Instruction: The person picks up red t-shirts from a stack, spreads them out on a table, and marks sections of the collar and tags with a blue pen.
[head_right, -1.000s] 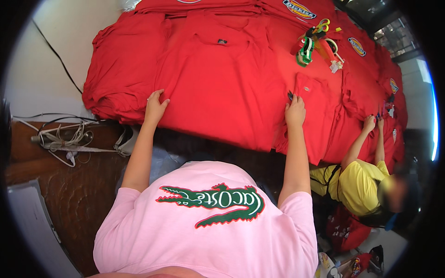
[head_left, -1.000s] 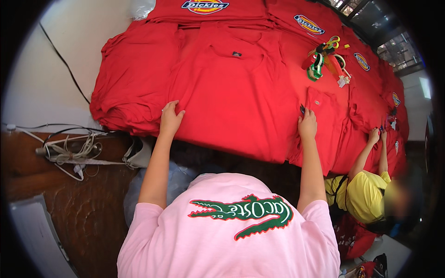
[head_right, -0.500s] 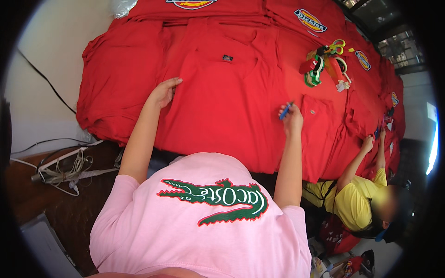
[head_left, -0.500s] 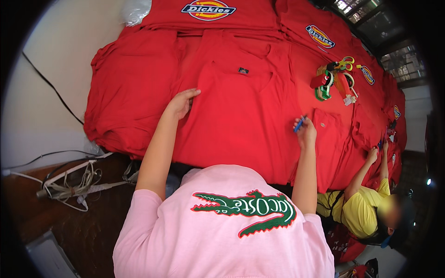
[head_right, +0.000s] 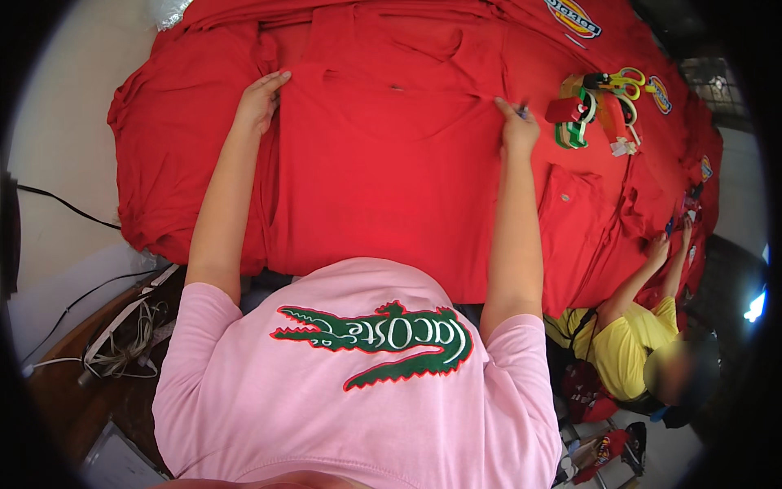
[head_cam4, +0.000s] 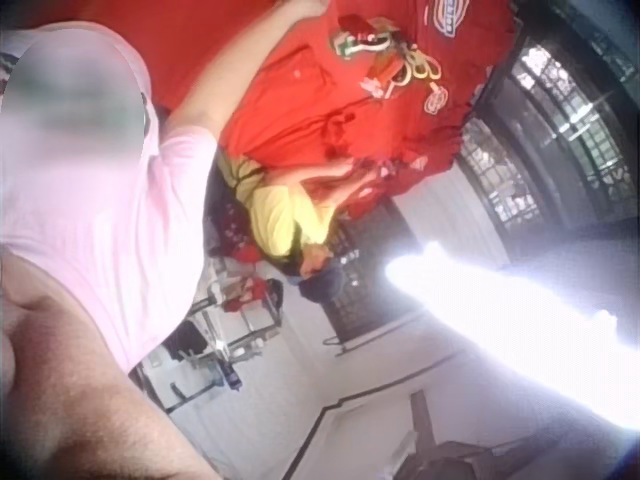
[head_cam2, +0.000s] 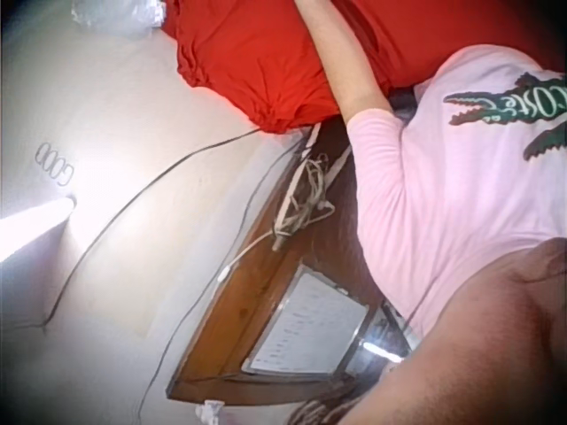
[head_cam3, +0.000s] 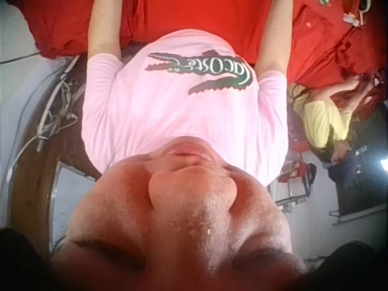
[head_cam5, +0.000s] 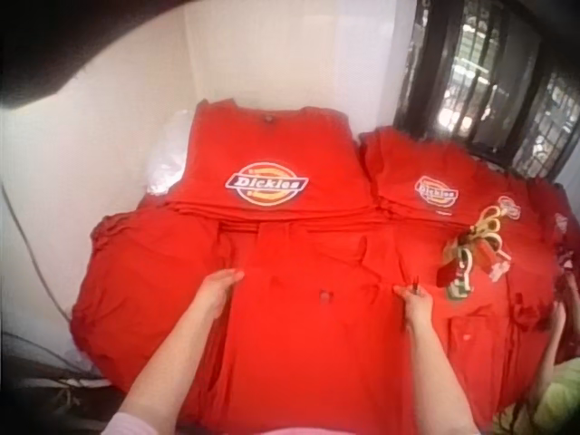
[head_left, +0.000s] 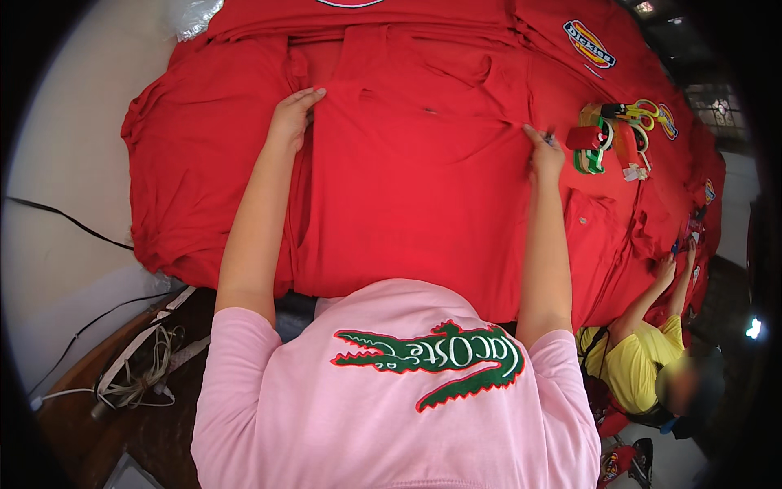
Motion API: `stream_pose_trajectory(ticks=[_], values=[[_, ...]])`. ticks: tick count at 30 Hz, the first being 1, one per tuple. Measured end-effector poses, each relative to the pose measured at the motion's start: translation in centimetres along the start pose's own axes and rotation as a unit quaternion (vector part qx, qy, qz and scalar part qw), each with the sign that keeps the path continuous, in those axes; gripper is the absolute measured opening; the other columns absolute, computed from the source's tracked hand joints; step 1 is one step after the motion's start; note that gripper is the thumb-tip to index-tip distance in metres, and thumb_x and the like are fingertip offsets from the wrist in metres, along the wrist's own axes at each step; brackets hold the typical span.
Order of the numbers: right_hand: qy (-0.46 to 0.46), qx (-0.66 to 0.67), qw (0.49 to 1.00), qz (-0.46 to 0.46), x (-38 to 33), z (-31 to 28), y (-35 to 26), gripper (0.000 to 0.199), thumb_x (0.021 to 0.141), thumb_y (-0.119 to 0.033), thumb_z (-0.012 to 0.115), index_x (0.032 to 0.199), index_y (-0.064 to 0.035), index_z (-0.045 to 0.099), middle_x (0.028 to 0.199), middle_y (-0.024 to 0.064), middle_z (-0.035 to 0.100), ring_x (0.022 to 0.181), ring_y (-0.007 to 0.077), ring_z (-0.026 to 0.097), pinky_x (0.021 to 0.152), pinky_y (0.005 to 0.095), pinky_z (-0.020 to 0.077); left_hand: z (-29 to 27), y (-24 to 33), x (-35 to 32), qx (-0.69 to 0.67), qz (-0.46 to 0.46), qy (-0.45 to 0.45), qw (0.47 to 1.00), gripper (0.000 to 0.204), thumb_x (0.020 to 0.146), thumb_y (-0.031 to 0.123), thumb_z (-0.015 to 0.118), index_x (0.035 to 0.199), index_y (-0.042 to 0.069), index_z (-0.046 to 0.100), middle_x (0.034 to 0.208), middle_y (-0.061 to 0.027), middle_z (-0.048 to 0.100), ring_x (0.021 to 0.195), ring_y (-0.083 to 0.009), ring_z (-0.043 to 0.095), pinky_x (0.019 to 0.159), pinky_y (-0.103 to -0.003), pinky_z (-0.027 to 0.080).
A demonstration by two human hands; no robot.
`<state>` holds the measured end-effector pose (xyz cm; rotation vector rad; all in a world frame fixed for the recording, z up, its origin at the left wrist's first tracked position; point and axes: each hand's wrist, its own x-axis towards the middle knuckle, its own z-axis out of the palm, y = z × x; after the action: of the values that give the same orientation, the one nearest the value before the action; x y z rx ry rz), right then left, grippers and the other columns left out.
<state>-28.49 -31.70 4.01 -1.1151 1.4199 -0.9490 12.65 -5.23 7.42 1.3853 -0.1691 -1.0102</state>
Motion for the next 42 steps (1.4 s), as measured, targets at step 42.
stream_pose_trajectory(ticks=[42], values=[[-0.177, -0.136, 0.968, 0.113, -23.4, -20.9, 8.1, 0.024, 0.106, -0.022, 0.057, 0.115, -0.0053, 0.072, 0.090, 0.0028, 0.075, 0.048, 0.0050, 0.043, 0.045, 0.0221, 0.0338, -11.9, -13.9, -31.6, 0.175, -0.061, 0.039, 0.982, 0.023, 0.102, 0.012, 0.055, 0.120, -0.001, 0.063, 0.113, -0.0138, 0.072, 0.101, -0.0203, 0.072, 0.089, -0.030, 0.055]])
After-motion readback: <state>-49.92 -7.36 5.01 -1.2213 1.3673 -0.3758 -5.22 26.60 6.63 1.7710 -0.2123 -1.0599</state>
